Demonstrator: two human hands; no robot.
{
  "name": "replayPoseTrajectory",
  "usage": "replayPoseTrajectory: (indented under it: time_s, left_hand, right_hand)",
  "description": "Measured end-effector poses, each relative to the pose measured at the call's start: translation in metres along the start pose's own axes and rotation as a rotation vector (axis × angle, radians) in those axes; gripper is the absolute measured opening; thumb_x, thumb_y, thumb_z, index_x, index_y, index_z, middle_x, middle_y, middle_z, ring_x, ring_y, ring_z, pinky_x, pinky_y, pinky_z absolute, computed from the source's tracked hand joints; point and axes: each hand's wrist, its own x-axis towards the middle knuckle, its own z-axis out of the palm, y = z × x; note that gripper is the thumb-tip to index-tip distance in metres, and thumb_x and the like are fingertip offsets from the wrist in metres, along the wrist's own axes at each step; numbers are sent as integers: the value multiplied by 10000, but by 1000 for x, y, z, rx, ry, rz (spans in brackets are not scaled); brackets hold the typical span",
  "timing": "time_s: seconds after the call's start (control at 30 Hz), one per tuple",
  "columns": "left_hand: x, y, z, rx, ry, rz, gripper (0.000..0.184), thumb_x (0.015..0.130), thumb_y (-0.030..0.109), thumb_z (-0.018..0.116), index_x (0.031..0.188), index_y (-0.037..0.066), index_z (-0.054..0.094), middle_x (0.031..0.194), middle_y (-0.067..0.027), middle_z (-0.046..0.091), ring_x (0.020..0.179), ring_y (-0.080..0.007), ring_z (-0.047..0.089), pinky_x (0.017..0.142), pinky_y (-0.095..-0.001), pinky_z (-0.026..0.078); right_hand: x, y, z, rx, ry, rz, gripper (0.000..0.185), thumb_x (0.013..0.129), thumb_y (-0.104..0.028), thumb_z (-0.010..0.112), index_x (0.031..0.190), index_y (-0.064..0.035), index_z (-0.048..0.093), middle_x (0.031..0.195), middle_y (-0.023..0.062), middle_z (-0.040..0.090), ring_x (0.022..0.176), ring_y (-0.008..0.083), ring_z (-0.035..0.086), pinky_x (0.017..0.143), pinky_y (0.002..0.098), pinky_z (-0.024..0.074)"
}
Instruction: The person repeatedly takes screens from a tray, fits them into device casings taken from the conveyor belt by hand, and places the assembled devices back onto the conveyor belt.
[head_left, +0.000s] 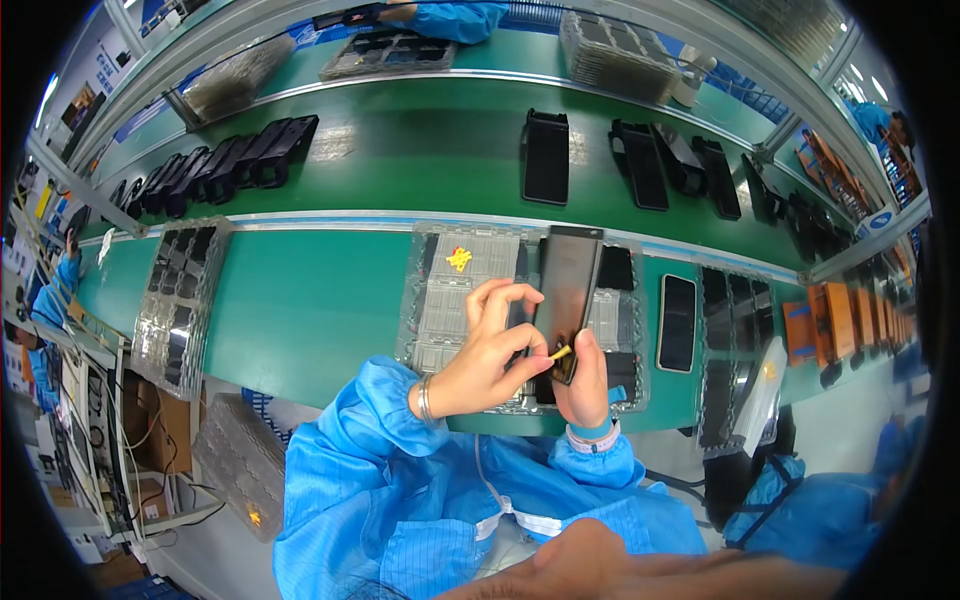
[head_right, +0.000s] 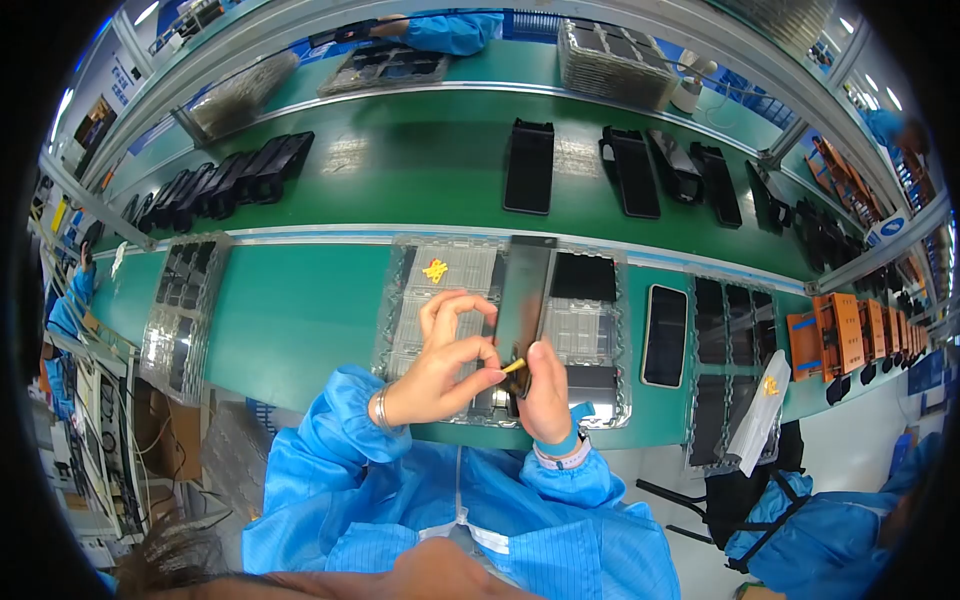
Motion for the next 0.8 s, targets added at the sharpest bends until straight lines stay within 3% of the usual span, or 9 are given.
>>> replayPoseTrajectory:
  time_s: [0.1, 0.17, 0.27, 0.4, 0.5, 0.63, 0.67, 0.7, 0.8]
  left_hand:
    - [1, -14, -13, -65, -10, -180, 110, 758, 157, 751, 756, 137, 643, 1292, -125, 421, 1253, -370, 254, 1075, -512, 161]
    - [6, -59, -17, 98, 33, -254, 80, 773, 180, 731, 763, 134, 665, 1264, -134, 429, 1230, -375, 260, 1064, -534, 176]
    - [13, -137, -17, 484, 164, -403, 176, 716, 257, 765, 779, 111, 690, 1244, -138, 430, 1199, -408, 258, 1020, -553, 206]
    - [24, -149, -32, 725, 67, -558, 301, 631, 336, 810, 755, 91, 686, 1226, -152, 408, 1171, -405, 275, 1004, -522, 192]
    - [30, -154, -55, 646, 144, -586, 355, 632, 373, 800, 740, 61, 669, 1232, -201, 384, 1175, -414, 281, 1014, -555, 175]
    - [23, -261, -121, 733, 626, -818, 629, 695, 412, 754, 1194, 105, 528, 1277, -232, 364, 1170, -414, 327, 958, -530, 338]
    - [17, -287, -142, 857, 737, -881, 665, 720, 402, 735, 1260, 110, 477, 1297, -235, 349, 1153, -417, 348, 942, -535, 353]
    - [10, -314, -163, 947, 839, -877, 701, 731, 401, 727, 1296, 109, 433, 1310, -239, 335, 1130, -416, 371, 919, -539, 369]
    - [3, -356, -211, 928, 866, -1120, 802, 760, 477, 691, 1418, 202, 324, 1403, -247, 264, 1205, -455, 327, 989, -561, 326]
  right_hand:
    - [8, 6, -15, -77, 238, -111, 469, 1021, -343, 283, 1340, -19, 396, 1341, 150, 477, 1116, 221, 558, 828, 374, 548]
    - [12, 1, -23, -88, 294, -156, 464, 1020, -347, 278, 1345, -36, 391, 1352, 160, 465, 1126, 226, 556, 771, 379, 581]
    - [9, -2, -19, -22, 198, -123, 476, 1017, -352, 281, 1346, -22, 381, 1374, 179, 439, 1168, 258, 538, 807, 415, 578]
    - [10, -4, -15, -10, 138, -95, 521, 1006, -389, 293, 1357, -10, 359, 1376, 204, 426, 1176, 290, 531, 802, 438, 578]
    - [7, -6, -18, 52, 110, -90, 528, 994, -368, 363, 1385, -13, 334, 1396, 207, 402, 1202, 300, 511, 829, 455, 565]
    - [6, -8, -25, 98, 12, -185, 565, 944, -227, 525, 1422, -26, 302, 1445, 202, 344, 1266, 318, 454, 921, 495, 511]
    - [5, -7, -31, 171, -2, -178, 670, 856, -119, 642, 1429, -38, 304, 1474, 196, 303, 1315, 329, 395, 985, 541, 449]
    - [6, -7, -33, 154, -31, -214, 688, 841, -115, 657, 1428, -39, 308, 1475, 197, 303, 1323, 330, 384, 988, 551, 440]
    - [5, -9, -36, 208, -93, -228, 819, 754, -134, 761, 1437, -86, 311, 1480, 175, 303, 1355, 336, 332, 991, 610, 410]
